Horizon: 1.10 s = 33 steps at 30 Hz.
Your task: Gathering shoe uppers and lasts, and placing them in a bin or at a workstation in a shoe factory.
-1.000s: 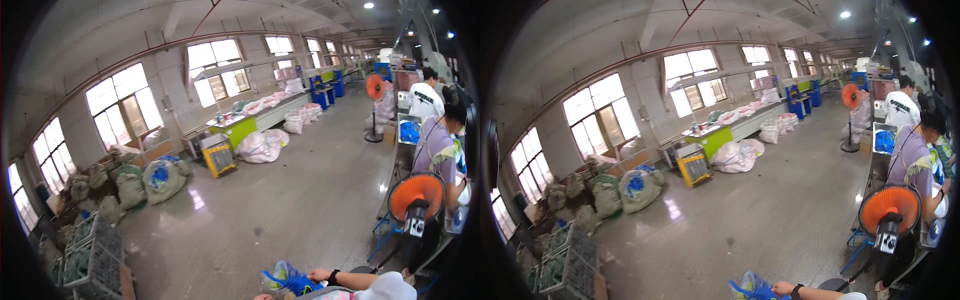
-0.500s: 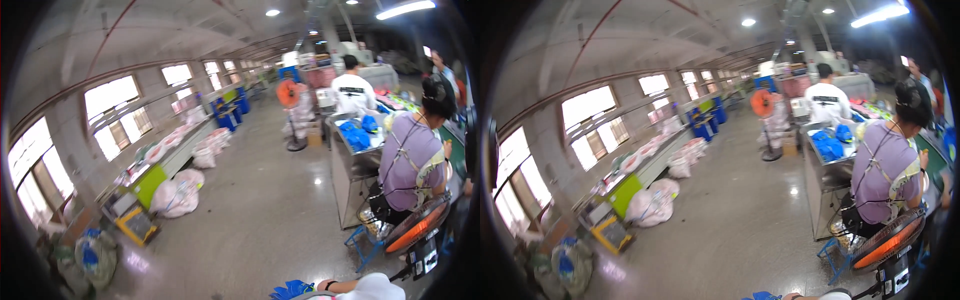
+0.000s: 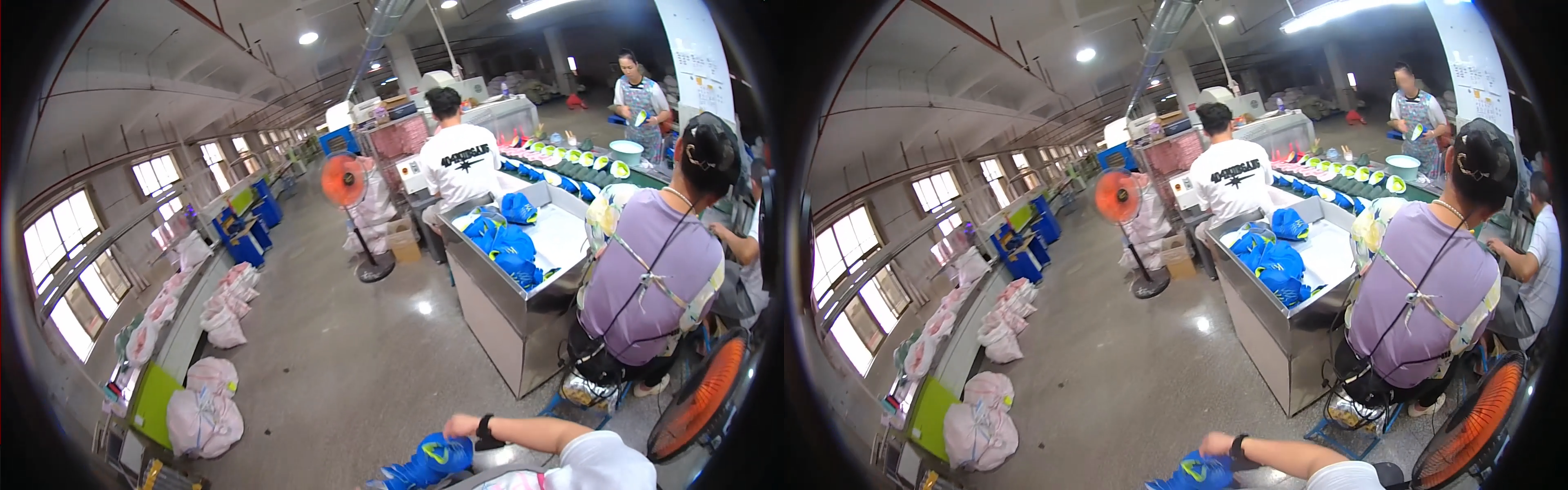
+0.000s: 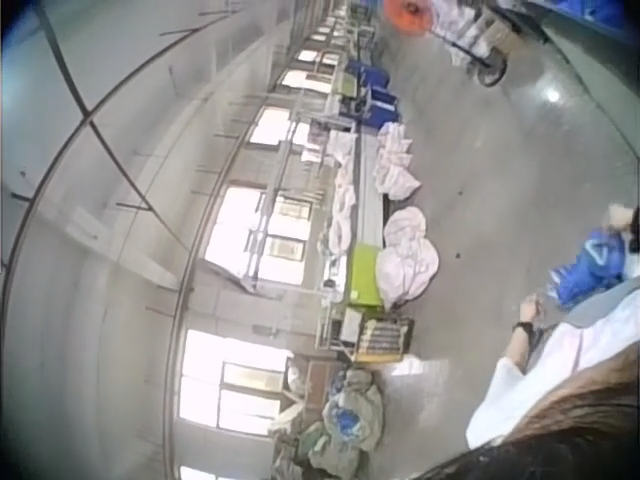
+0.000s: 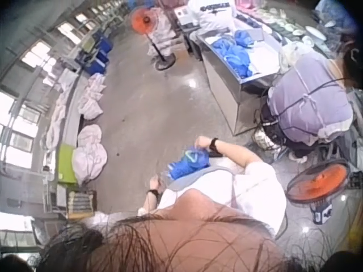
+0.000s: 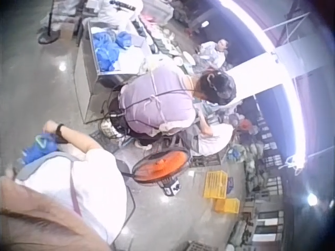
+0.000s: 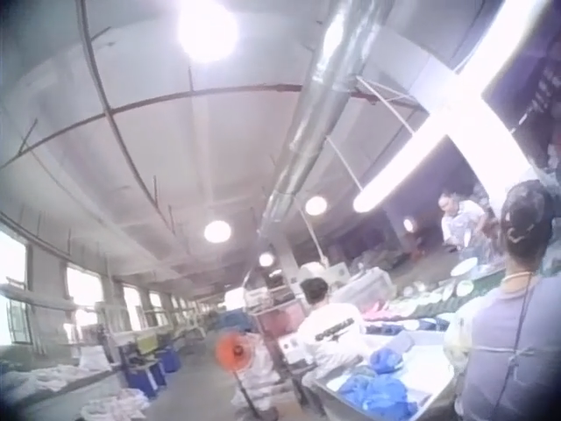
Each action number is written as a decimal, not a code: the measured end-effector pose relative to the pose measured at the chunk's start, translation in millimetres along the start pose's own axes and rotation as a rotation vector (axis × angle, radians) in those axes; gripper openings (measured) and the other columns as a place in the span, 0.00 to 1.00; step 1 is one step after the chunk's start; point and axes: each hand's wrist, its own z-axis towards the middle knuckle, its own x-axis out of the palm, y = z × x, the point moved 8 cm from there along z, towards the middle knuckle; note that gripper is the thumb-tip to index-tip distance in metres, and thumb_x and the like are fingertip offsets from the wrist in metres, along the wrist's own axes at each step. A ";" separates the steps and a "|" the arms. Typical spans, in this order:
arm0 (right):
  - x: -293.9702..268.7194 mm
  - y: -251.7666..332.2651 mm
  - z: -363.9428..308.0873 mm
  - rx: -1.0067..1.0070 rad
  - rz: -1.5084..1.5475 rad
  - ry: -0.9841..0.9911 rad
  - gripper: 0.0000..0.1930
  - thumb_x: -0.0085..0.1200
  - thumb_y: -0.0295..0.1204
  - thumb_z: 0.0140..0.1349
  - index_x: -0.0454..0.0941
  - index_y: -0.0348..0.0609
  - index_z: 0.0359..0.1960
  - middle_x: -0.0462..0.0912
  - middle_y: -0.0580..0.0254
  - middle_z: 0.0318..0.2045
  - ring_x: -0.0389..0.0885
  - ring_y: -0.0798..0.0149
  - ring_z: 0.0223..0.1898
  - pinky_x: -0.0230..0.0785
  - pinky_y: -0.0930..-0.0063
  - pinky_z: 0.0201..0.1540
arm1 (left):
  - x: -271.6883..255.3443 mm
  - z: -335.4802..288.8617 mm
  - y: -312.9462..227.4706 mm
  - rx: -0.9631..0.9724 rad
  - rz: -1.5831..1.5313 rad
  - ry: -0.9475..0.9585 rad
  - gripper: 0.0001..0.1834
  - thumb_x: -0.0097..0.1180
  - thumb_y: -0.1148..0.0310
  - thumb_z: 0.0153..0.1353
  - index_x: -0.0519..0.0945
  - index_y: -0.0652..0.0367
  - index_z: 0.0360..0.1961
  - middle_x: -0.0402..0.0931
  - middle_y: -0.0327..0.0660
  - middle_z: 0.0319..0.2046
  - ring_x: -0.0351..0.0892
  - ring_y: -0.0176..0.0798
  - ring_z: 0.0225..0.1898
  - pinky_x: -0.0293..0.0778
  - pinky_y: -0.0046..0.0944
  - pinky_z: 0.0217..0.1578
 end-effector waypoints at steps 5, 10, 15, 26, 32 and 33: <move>-266.7 74.5 -22.3 0.041 0.874 -0.754 0.05 0.49 0.24 0.51 0.78 0.40 0.27 0.71 0.75 0.17 0.62 0.80 0.16 0.50 0.82 0.16 | -120.1 207.0 -51.4 0.227 -0.310 -0.003 0.15 0.42 0.67 0.61 0.72 0.64 0.21 0.71 0.38 0.16 0.68 0.31 0.18 0.65 0.31 0.21; -466.2 124.8 -167.5 -0.382 0.840 -1.343 0.08 0.46 0.29 0.57 0.74 0.39 0.26 0.66 0.74 0.13 0.55 0.82 0.11 0.44 0.87 0.12 | -53.0 305.3 -367.5 0.852 -0.408 0.066 0.12 0.42 0.68 0.61 0.72 0.64 0.25 0.70 0.36 0.21 0.67 0.29 0.25 0.65 0.30 0.27; -515.1 116.6 -215.0 -0.198 0.505 -1.616 0.10 0.46 0.31 0.59 0.75 0.37 0.27 0.66 0.74 0.12 0.57 0.82 0.12 0.47 0.88 0.14 | 52.6 376.7 -517.1 1.097 -0.453 0.127 0.14 0.41 0.68 0.62 0.76 0.67 0.33 0.73 0.42 0.33 0.72 0.29 0.22 0.69 0.29 0.27; -538.7 -109.6 -125.5 1.070 -0.615 -0.743 0.10 0.47 0.29 0.49 0.79 0.40 0.28 0.79 0.48 0.32 0.79 0.50 0.35 0.71 0.60 0.38 | 319.5 496.2 -456.3 0.862 0.070 0.424 0.14 0.46 0.62 0.53 0.79 0.60 0.32 0.75 0.53 0.32 0.73 0.54 0.38 0.69 0.45 0.38; -491.3 -54.6 -110.4 0.901 -0.627 -0.633 0.12 0.49 0.35 0.49 0.79 0.45 0.31 0.79 0.51 0.29 0.79 0.52 0.34 0.71 0.61 0.35 | 282.4 396.7 -458.7 1.004 0.023 0.690 0.12 0.46 0.69 0.52 0.77 0.60 0.36 0.75 0.49 0.37 0.73 0.50 0.41 0.68 0.41 0.42; -476.4 -13.3 -99.3 0.685 -0.561 -0.729 0.12 0.48 0.37 0.50 0.78 0.47 0.33 0.80 0.54 0.28 0.78 0.53 0.32 0.70 0.61 0.33 | 268.5 366.7 -464.7 1.149 -0.032 0.727 0.13 0.47 0.72 0.50 0.76 0.61 0.37 0.73 0.49 0.40 0.72 0.50 0.43 0.68 0.41 0.44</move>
